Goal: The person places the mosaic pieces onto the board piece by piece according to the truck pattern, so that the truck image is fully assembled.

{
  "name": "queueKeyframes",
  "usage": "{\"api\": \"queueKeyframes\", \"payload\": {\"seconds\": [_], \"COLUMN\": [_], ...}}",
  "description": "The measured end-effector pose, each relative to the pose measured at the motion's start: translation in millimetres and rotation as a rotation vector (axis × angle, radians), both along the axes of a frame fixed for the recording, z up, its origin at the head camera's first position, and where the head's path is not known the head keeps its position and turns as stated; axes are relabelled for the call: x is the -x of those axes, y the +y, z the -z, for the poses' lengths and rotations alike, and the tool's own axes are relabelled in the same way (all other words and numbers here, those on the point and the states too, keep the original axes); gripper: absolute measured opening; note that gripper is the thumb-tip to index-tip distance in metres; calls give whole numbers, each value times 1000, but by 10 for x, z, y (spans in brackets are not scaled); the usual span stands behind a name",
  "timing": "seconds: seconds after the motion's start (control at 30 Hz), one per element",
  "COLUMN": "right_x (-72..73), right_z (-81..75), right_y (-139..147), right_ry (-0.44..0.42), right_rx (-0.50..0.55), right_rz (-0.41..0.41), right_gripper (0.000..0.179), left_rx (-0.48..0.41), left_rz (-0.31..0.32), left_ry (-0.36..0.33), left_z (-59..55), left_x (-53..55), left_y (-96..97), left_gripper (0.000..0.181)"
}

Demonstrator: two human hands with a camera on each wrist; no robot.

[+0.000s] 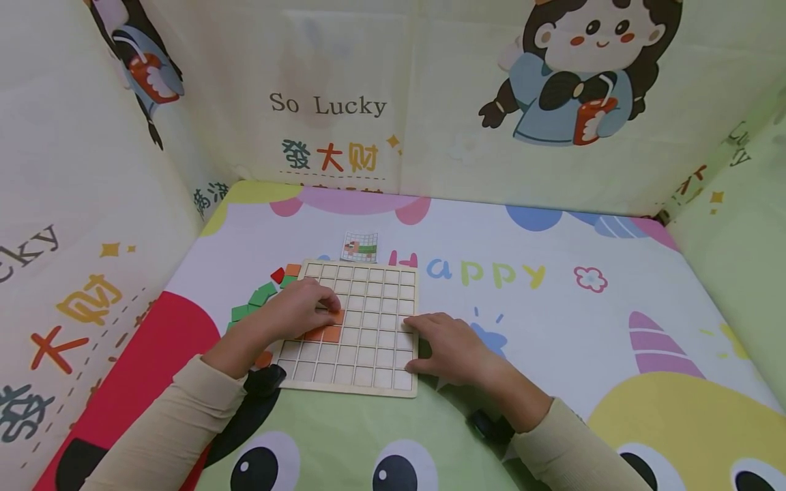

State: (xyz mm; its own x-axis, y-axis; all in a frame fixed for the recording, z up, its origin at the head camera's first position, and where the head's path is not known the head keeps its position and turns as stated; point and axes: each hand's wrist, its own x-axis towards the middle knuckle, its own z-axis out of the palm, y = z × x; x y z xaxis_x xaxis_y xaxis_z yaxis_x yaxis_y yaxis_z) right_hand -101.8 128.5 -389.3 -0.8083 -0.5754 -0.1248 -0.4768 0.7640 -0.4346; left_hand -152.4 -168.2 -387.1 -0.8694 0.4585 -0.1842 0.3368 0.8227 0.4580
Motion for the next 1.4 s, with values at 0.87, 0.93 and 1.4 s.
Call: {"api": "queueKeyframes", "payload": {"seconds": [0.87,0.93,1.4], "right_x": [11,10,-2], "right_z": [-12,-10,4], "right_y": [5,7,7], "right_ry": [10,10,-6], "right_rx": [5,6,7], "right_rz": [-4,-3,1], "right_gripper": [67,67,67], "left_rx": [-63,-44,-13], "left_rz": [-56,-88,-210], "left_ry": [10,25,1], "left_z": [-125,-157,-149], "left_x": [67,99,370], "left_y": [-240,-330,-748], "left_gripper": [28,34,47]}}
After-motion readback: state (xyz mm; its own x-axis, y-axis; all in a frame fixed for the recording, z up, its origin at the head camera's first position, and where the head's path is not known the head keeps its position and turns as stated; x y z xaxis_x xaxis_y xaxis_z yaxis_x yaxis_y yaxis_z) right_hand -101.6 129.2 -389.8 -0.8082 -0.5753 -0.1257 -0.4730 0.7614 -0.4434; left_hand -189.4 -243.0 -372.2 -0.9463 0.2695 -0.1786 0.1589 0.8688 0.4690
